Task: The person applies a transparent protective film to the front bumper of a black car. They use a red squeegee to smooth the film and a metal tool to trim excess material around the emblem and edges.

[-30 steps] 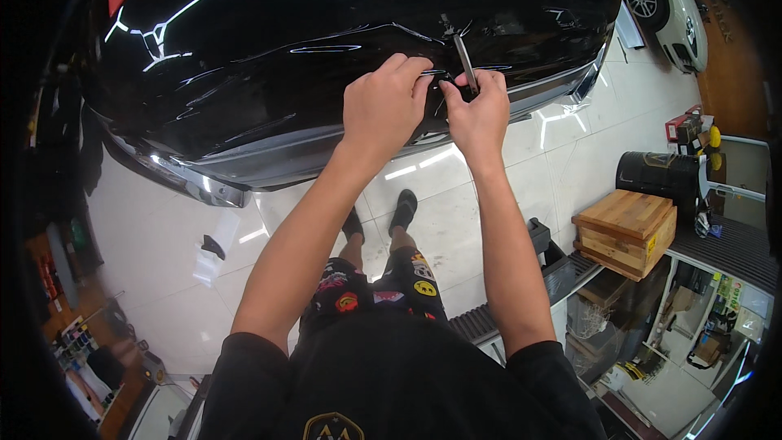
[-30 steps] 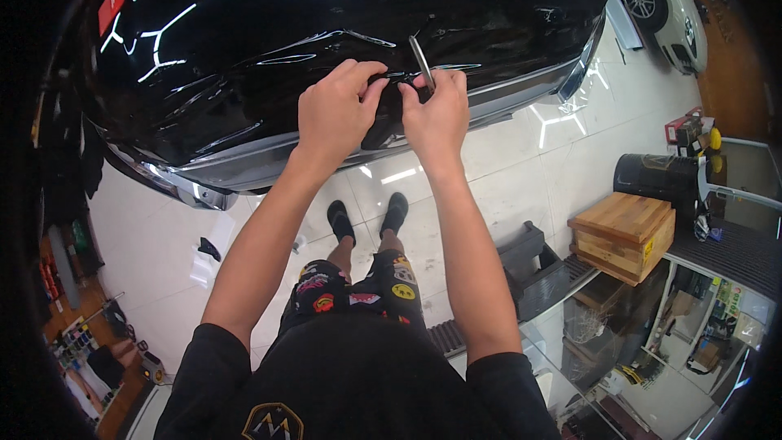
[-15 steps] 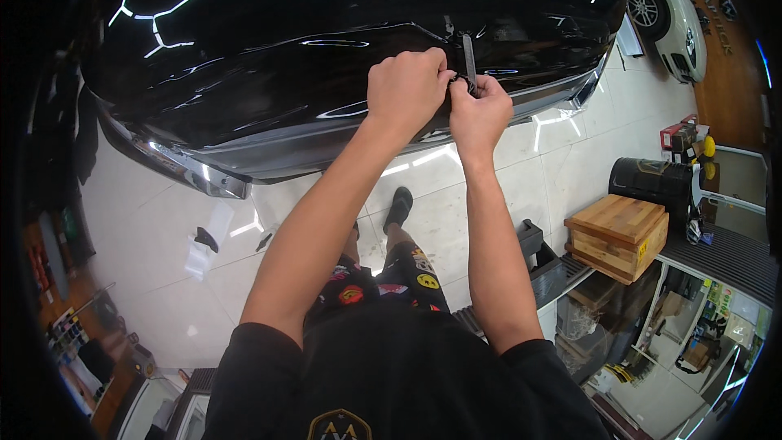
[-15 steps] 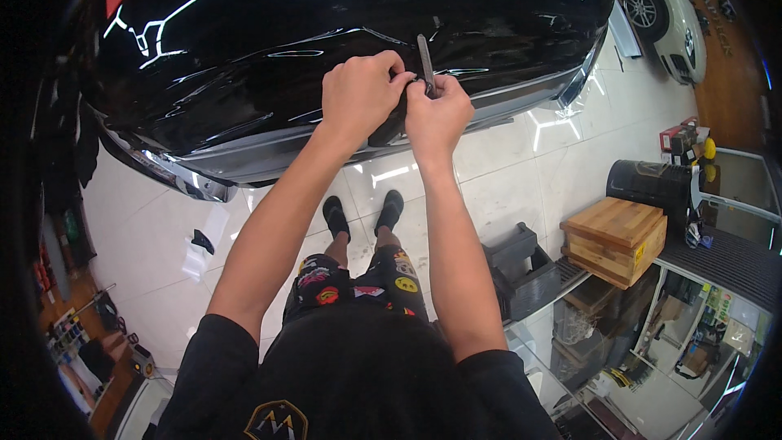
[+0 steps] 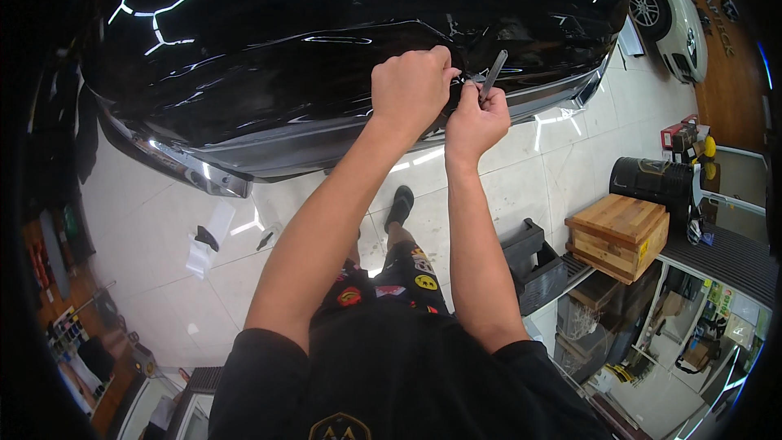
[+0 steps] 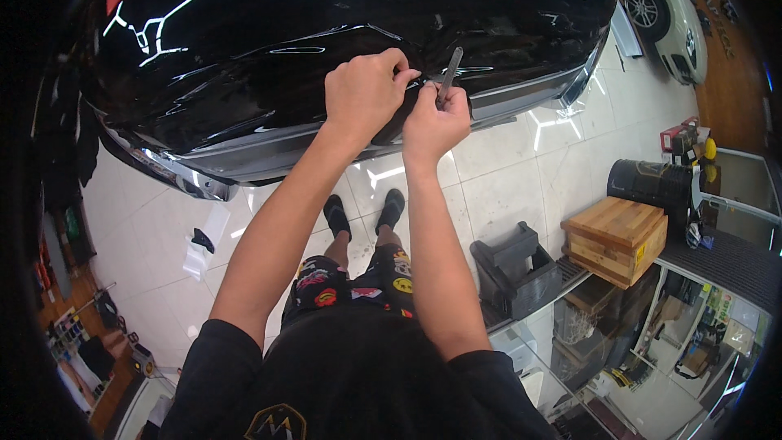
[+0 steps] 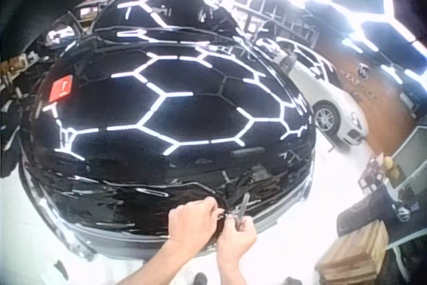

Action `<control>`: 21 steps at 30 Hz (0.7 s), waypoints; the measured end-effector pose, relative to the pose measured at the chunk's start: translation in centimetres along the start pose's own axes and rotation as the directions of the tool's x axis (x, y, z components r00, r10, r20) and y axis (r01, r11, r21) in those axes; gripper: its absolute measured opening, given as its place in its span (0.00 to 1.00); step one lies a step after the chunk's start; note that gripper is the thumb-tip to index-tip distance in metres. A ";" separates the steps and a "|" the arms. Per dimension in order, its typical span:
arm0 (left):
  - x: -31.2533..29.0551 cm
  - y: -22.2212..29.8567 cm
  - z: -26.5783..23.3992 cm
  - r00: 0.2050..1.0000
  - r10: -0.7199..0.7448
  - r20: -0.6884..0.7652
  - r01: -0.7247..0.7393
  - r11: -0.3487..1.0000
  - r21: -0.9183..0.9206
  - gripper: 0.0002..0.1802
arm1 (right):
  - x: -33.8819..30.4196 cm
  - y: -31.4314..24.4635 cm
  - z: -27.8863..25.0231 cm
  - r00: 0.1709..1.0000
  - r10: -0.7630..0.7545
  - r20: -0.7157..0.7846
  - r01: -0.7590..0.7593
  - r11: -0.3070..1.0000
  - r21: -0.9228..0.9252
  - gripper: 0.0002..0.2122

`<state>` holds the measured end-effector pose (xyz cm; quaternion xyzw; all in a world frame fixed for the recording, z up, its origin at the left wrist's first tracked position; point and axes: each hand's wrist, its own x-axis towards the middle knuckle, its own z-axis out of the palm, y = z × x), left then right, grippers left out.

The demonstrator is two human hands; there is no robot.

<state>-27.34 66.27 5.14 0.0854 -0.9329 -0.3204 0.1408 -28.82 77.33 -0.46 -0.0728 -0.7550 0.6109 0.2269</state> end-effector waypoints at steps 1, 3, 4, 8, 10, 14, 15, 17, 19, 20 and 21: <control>0.0 -0.1 0.0 1.000 0.002 0.001 -0.002 1.000 0.007 0.12 | -0.2 0.1 -0.1 1.000 -0.017 0.008 0.017 1.000 -0.010 0.08; -0.1 -0.2 -0.1 1.000 -0.003 0.000 0.003 1.000 0.015 0.12 | -0.5 0.3 -0.1 1.000 -0.022 0.015 0.021 1.000 0.021 0.08; 0.0 -0.2 0.0 1.000 -0.005 -0.003 0.005 1.000 0.011 0.12 | -0.5 0.6 0.1 1.000 -0.013 0.011 0.013 0.998 0.059 0.08; -0.1 -0.5 0.2 1.000 -0.012 -0.006 0.012 1.000 -0.013 0.12 | -1.1 1.5 0.1 0.997 -0.071 -0.023 0.071 0.997 0.003 0.08; 0.1 -0.4 0.4 1.000 -0.028 -0.014 0.028 1.000 0.002 0.13 | -1.2 1.9 0.3 0.995 -0.084 -0.047 0.086 0.995 0.053 0.08; 0.0 -0.1 0.4 0.999 -0.043 -0.016 0.043 0.999 0.001 0.13 | -1.9 2.4 0.3 0.999 -0.004 -0.042 0.011 0.982 0.188 0.07; 0.0 -0.2 0.4 0.999 -0.040 -0.020 0.041 0.999 0.004 0.13 | -2.0 2.4 0.3 0.999 -0.001 -0.040 0.009 0.980 0.200 0.07; -0.1 -0.2 0.4 0.999 -0.035 -0.024 0.035 0.999 0.010 0.14 | -2.4 2.2 0.2 0.999 0.008 -0.036 0.000 0.975 0.220 0.06; -0.1 -0.2 0.5 0.999 -0.050 -0.011 0.050 0.999 0.015 0.13 | -2.4 2.2 0.2 0.999 0.023 -0.038 -0.015 0.976 0.218 0.06; -0.1 -0.1 0.5 0.998 -0.055 -0.005 0.055 0.998 0.017 0.13 | -2.2 2.2 0.1 0.999 0.029 -0.041 -0.020 0.976 0.216 0.06; -0.1 0.0 0.5 0.999 -0.050 -0.007 0.050 0.999 0.020 0.13 | -1.8 2.2 -0.1 1.000 -0.006 -0.019 0.009 0.986 0.165 0.06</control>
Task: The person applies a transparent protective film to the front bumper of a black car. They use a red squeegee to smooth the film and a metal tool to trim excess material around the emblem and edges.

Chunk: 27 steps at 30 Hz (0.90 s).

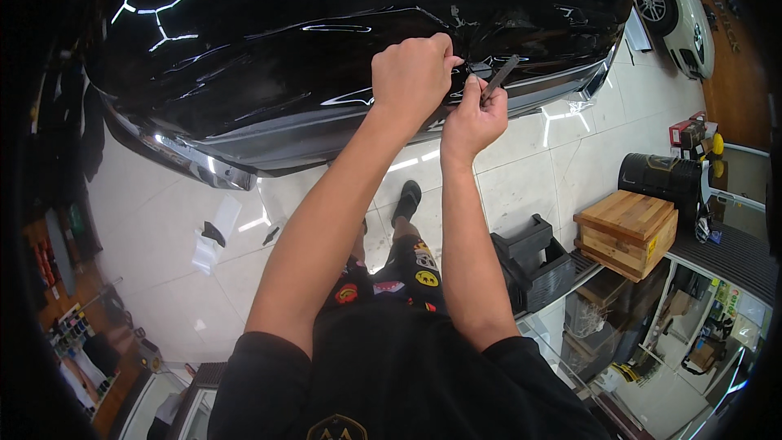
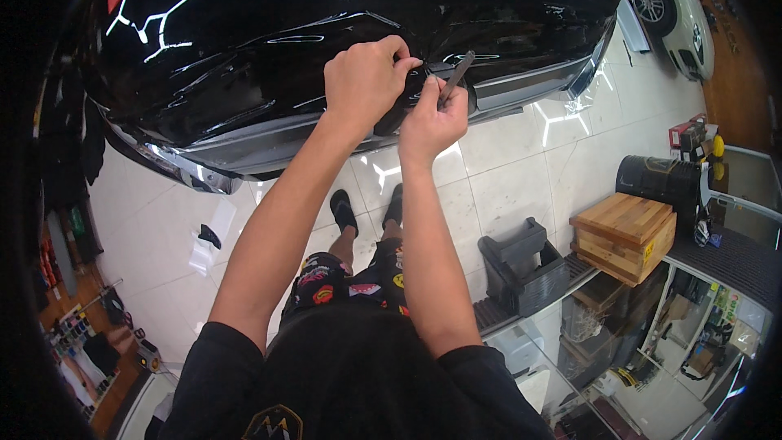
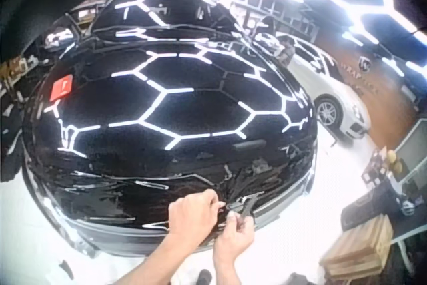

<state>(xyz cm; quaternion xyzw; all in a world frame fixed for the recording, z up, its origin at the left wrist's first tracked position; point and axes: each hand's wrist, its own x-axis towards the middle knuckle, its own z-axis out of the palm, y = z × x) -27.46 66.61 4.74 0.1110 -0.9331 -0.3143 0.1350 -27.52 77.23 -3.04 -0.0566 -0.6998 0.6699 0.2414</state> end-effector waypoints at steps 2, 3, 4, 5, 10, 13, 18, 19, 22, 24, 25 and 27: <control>-0.2 0.0 0.1 1.000 0.006 -0.003 -0.006 1.000 0.005 0.12 | 0.8 -0.3 -0.5 0.997 -0.055 0.062 0.061 0.993 -0.101 0.06; -0.2 -0.1 0.0 1.000 0.009 -0.010 -0.009 1.000 0.008 0.12 | 0.6 -0.5 -0.7 0.996 0.010 0.085 -0.004 0.997 -0.074 0.07; -0.2 -0.3 0.0 1.000 0.008 -0.019 -0.008 1.000 0.006 0.12 | 0.6 -1.6 -0.7 0.991 0.072 0.114 -0.066 0.996 -0.051 0.07; -0.2 -0.4 0.0 1.000 0.007 -0.029 -0.007 1.000 0.005 0.12 | 0.6 -2.3 -0.7 0.981 0.132 0.144 -0.129 0.991 -0.030 0.07; -1.4 -0.6 0.2 0.988 0.095 -0.125 -0.106 0.991 -0.084 0.11 | 3.7 -3.2 -3.1 0.959 0.114 0.260 -0.086 0.990 -0.115 0.15; -4.2 0.3 0.8 0.994 -0.075 0.084 0.091 0.973 -0.211 0.19 | 5.3 -1.8 -7.9 0.972 0.030 0.231 0.013 0.984 -0.180 0.17; -9.1 1.5 4.5 0.656 -0.344 0.672 0.751 0.199 -0.630 0.34 | 0.4 -6.9 -10.4 0.927 0.278 0.251 -0.274 0.960 -0.053 0.18; -9.1 2.1 4.9 0.639 -0.360 0.680 0.735 0.024 -0.678 0.35 | -0.3 -7.6 -10.9 0.890 0.354 0.287 -0.361 0.932 -0.028 0.18; -8.4 2.4 5.0 0.635 -0.367 0.680 0.639 -0.245 -0.729 0.34 | -2.2 -9.9 -11.8 0.739 0.544 0.397 -0.605 0.795 0.035 0.18; -7.9 2.9 5.2 0.657 -0.382 0.650 0.607 -0.243 -0.757 0.33 | -3.5 -11.5 -11.9 0.643 0.622 0.447 -0.719 0.691 0.071 0.19; -7.4 3.2 5.0 0.634 -0.414 0.653 0.590 -0.288 -0.755 0.29 | -3.9 -12.4 -11.4 0.601 0.653 0.461 -0.771 0.625 0.120 0.17; -7.0 3.8 6.5 0.643 -0.473 0.602 0.494 -0.344 -0.798 0.24 | -3.8 -14.8 -9.7 0.556 0.697 0.453 -0.823 0.539 0.180 0.15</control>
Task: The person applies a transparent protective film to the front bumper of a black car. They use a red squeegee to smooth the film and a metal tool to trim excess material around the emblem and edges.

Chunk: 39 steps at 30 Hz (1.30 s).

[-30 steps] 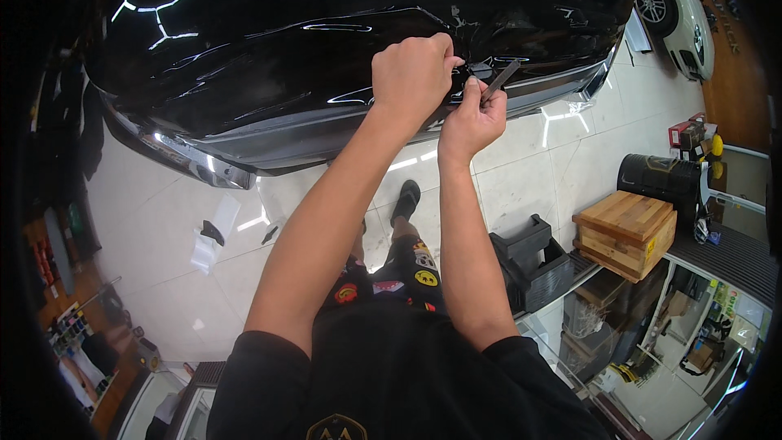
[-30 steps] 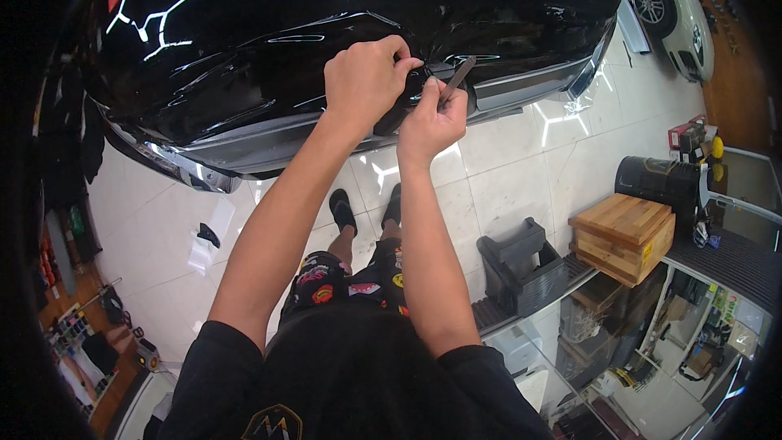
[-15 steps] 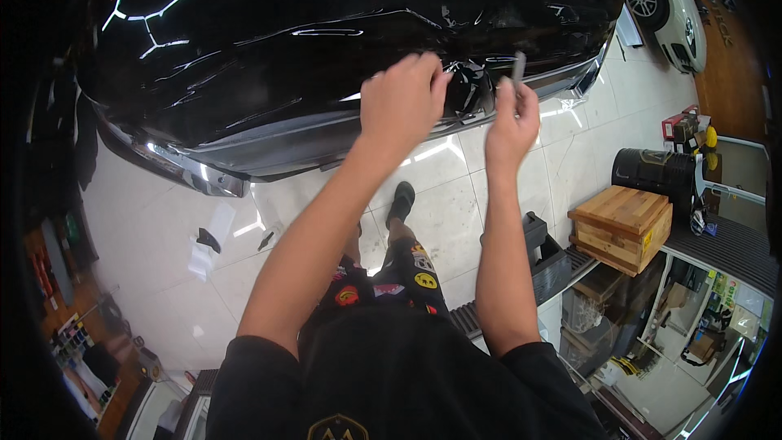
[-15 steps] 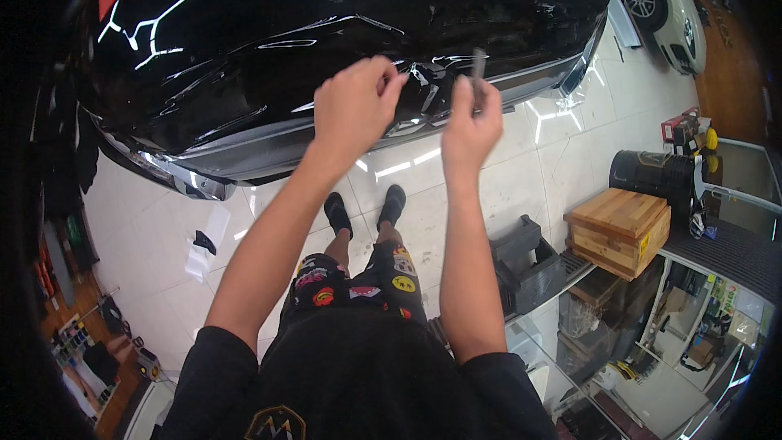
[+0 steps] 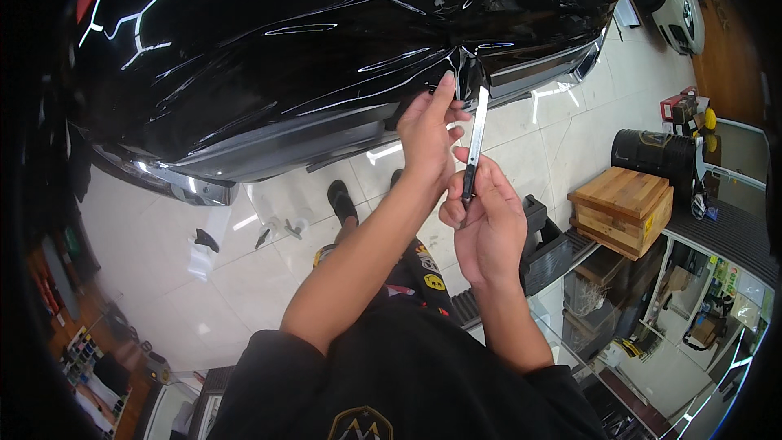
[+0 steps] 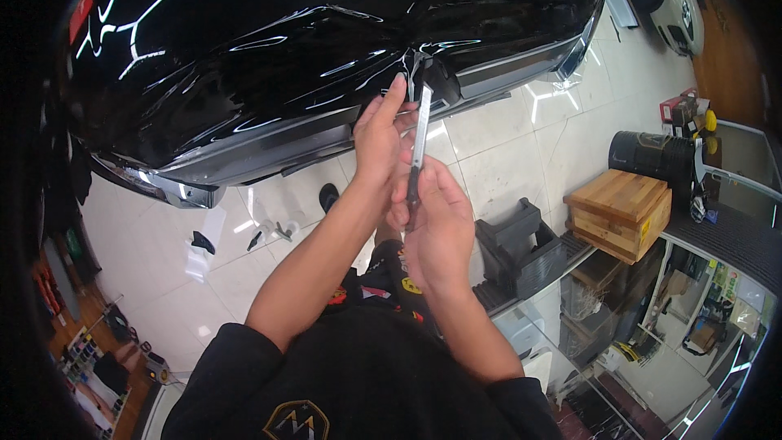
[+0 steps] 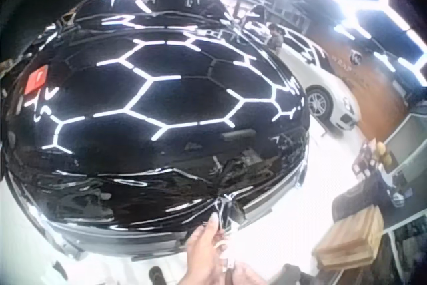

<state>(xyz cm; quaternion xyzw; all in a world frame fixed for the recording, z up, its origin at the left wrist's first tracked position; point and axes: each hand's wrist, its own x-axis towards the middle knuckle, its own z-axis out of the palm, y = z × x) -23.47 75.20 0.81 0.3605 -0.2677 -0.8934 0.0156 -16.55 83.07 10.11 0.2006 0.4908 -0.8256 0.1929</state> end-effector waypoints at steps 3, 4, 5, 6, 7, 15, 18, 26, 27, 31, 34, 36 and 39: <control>0.0 -1.2 1.4 1.000 0.022 0.017 -0.019 0.990 -0.137 0.21 | -0.2 -0.8 0.1 0.994 0.019 0.107 -0.027 0.997 0.071 0.13; 0.1 -1.4 1.2 1.000 -0.007 0.023 0.010 0.992 -0.126 0.21 | -0.2 -1.0 0.7 0.990 0.029 0.140 -0.034 0.999 0.035 0.13; 0.1 -2.0 0.8 0.999 -0.038 0.030 0.042 0.992 -0.117 0.20 | -0.2 -1.2 1.3 0.985 0.040 0.169 -0.040 0.999 -0.004 0.13; 0.7 -3.7 -0.6 0.982 0.107 0.158 -0.088 0.989 -0.123 0.24 | 0.2 -1.2 1.9 0.979 0.069 0.191 -0.069 0.998 -0.009 0.14; 1.3 -5.5 -2.1 0.928 0.249 0.275 -0.210 0.964 -0.163 0.28 | 0.8 -1.2 2.5 0.972 0.103 0.212 -0.101 0.995 -0.018 0.15; 0.9 -5.7 -2.8 0.923 0.182 0.340 -0.107 0.968 -0.229 0.31 | 5.5 -0.5 4.6 0.949 0.143 0.280 -0.104 0.983 -0.151 0.17; 0.5 -7.2 -3.1 0.953 0.121 0.279 -0.109 0.992 -0.058 0.31 | 6.9 0.0 4.4 0.965 0.106 0.241 -0.056 0.977 -0.208 0.17; 0.3 -8.4 -3.4 0.965 0.085 0.247 -0.104 0.993 0.064 0.30 | 8.1 0.5 4.2 0.966 0.151 0.209 -0.106 0.971 -0.216 0.17; 0.2 -8.4 -3.4 0.966 0.084 0.245 -0.103 0.992 0.069 0.30 | 8.3 0.6 4.1 0.966 0.149 0.209 -0.103 0.971 -0.215 0.17; 0.4 -8.5 -3.5 0.966 0.085 0.242 -0.108 0.990 0.086 0.29 | 8.6 0.8 4.2 0.967 0.140 0.212 -0.093 0.971 -0.219 0.18; 0.5 -8.7 -3.3 0.967 0.079 0.242 -0.104 0.990 0.093 0.29 | 8.6 0.7 4.4 0.967 0.138 0.213 -0.093 0.973 -0.210 0.18; 0.6 -8.8 -3.4 0.968 0.078 0.240 -0.106 0.989 0.103 0.29 | 8.7 0.8 4.4 0.966 0.138 0.219 -0.094 0.975 -0.201 0.18; 0.7 -8.8 -3.4 0.967 0.081 0.241 -0.109 0.988 0.105 0.29 | 8.8 0.8 4.4 0.966 0.133 0.223 -0.091 0.978 -0.189 0.18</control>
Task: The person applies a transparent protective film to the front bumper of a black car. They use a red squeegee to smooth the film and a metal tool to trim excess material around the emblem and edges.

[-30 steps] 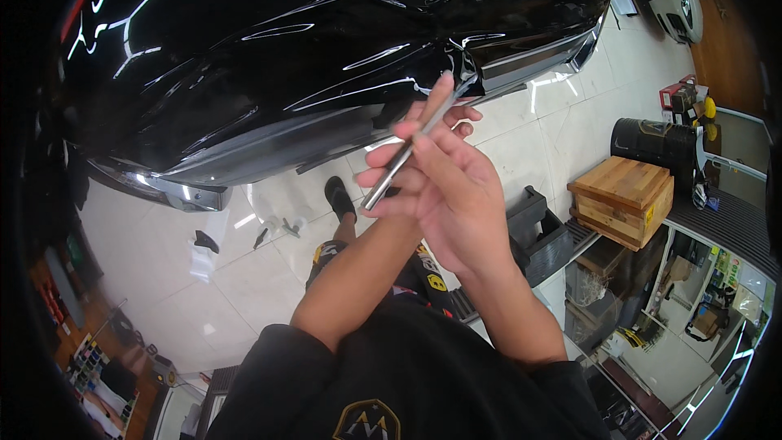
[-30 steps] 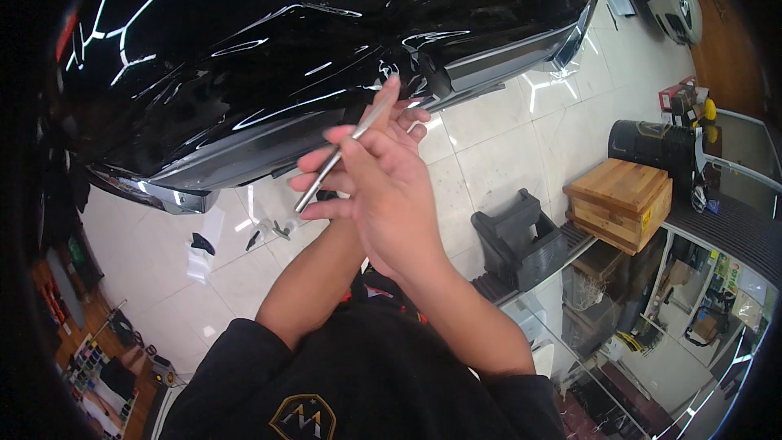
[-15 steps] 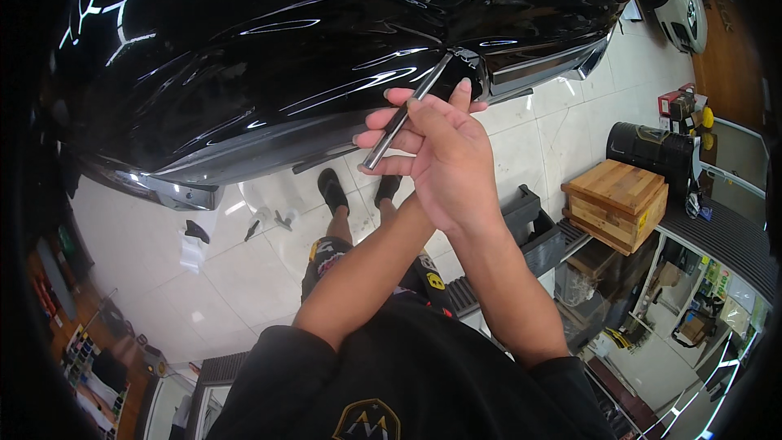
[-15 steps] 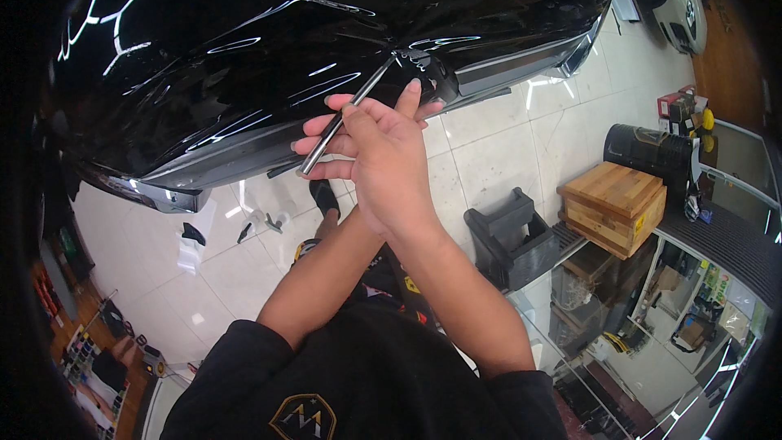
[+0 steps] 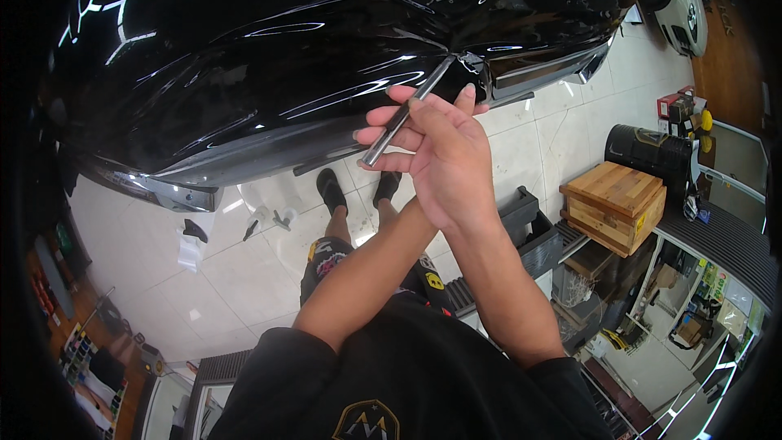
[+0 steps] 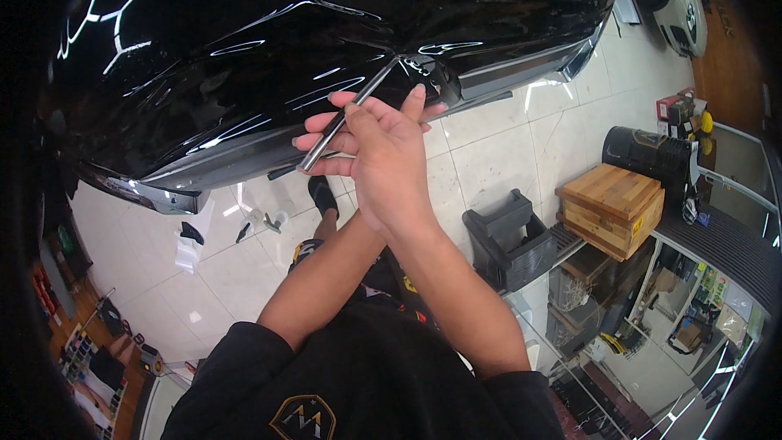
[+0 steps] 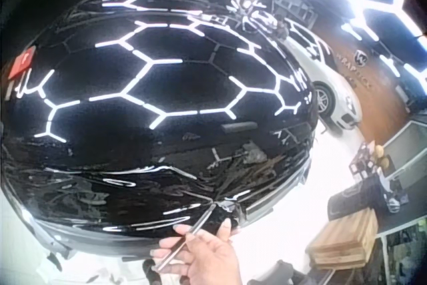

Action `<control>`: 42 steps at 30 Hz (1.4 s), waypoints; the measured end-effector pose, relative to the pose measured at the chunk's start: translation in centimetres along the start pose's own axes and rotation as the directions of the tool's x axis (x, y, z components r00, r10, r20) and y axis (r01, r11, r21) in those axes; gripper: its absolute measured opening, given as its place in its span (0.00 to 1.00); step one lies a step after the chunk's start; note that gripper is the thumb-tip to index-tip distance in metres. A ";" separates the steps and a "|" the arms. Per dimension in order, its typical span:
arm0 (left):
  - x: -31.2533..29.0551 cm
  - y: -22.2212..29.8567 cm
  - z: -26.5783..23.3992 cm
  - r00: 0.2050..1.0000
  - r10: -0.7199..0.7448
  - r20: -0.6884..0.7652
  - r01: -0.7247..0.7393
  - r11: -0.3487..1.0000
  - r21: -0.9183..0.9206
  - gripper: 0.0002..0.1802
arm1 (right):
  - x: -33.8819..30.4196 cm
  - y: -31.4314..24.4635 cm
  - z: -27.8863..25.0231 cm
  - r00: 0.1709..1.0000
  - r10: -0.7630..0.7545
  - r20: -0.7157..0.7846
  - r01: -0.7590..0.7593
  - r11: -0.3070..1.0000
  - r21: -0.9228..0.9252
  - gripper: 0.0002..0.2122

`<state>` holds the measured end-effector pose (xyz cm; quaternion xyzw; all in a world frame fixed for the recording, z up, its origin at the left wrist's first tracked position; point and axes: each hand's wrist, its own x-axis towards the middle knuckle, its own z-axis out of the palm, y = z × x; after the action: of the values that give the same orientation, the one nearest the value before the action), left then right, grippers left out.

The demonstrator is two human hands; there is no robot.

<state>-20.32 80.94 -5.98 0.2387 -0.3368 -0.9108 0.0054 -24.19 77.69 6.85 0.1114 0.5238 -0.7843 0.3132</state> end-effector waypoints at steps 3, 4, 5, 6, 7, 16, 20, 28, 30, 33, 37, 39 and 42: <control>0.1 -0.2 0.1 1.000 0.000 0.003 0.000 1.000 0.009 0.28 | -0.1 0.0 0.1 1.000 -0.004 -0.008 0.004 1.000 0.010 0.17; 0.0 -0.2 0.1 1.000 0.001 -0.001 -0.001 1.000 0.010 0.28 | -0.1 0.0 0.1 1.000 -0.003 -0.010 0.003 1.000 0.009 0.17; 0.0 -0.2 0.1 1.000 0.003 -0.002 -0.003 1.000 0.013 0.28 | -0.2 0.1 0.1 1.000 -0.002 -0.012 0.002 1.000 0.008 0.17; 0.0 -0.3 0.1 1.000 0.002 -0.003 -0.002 1.000 0.017 0.28 | -0.2 0.0 0.2 1.000 0.000 -0.024 0.001 1.000 0.004 0.17; 0.0 -0.2 0.1 1.000 0.001 -0.002 -0.001 1.000 0.024 0.28 | -0.2 -0.1 0.3 0.999 0.001 -0.038 -0.001 1.000 0.000 0.18; 0.2 -0.5 0.2 1.000 0.006 0.000 -0.006 0.999 0.035 0.27 | 0.0 -0.5 0.1 0.999 -0.014 -0.031 0.013 1.000 -0.016 0.19; 0.4 -0.7 0.4 1.000 0.010 0.003 -0.010 0.999 0.037 0.27 | 0.2 -0.3 -0.1 1.000 -0.011 -0.005 0.011 1.000 0.009 0.19; 0.4 -1.0 0.6 1.000 0.014 0.000 -0.014 0.999 0.035 0.26 | 0.4 -0.2 -0.3 1.000 0.008 0.000 -0.008 1.000 0.017 0.17; 0.2 -0.9 0.4 1.000 0.013 -0.001 -0.013 0.999 0.045 0.26 | 0.5 -0.1 -0.4 1.000 0.015 -0.008 -0.015 1.000 -0.017 0.18; 0.1 -1.0 0.4 1.000 0.014 -0.005 -0.014 0.999 0.047 0.26 | 0.5 0.0 -0.5 1.000 0.016 -0.019 -0.017 0.999 -0.049 0.17; 0.1 -0.9 0.2 1.000 0.016 -0.007 -0.016 0.998 0.054 0.26 | 0.3 0.3 -0.7 0.999 0.015 -0.036 -0.019 0.993 -0.119 0.17; 0.1 -1.0 0.3 1.000 0.022 -0.007 -0.022 0.998 0.056 0.26 | 0.0 0.3 -0.5 0.999 0.020 -0.046 -0.026 0.989 -0.147 0.17; 0.3 -1.4 0.3 1.000 0.014 -0.011 -0.013 0.998 0.055 0.26 | 0.1 0.4 -0.5 0.996 0.045 -0.075 -0.057 0.983 -0.173 0.17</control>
<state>-20.49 82.12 -6.75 0.2418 -0.3634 -0.8997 0.0069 -24.14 77.97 6.31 0.1244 0.5984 -0.7225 0.3231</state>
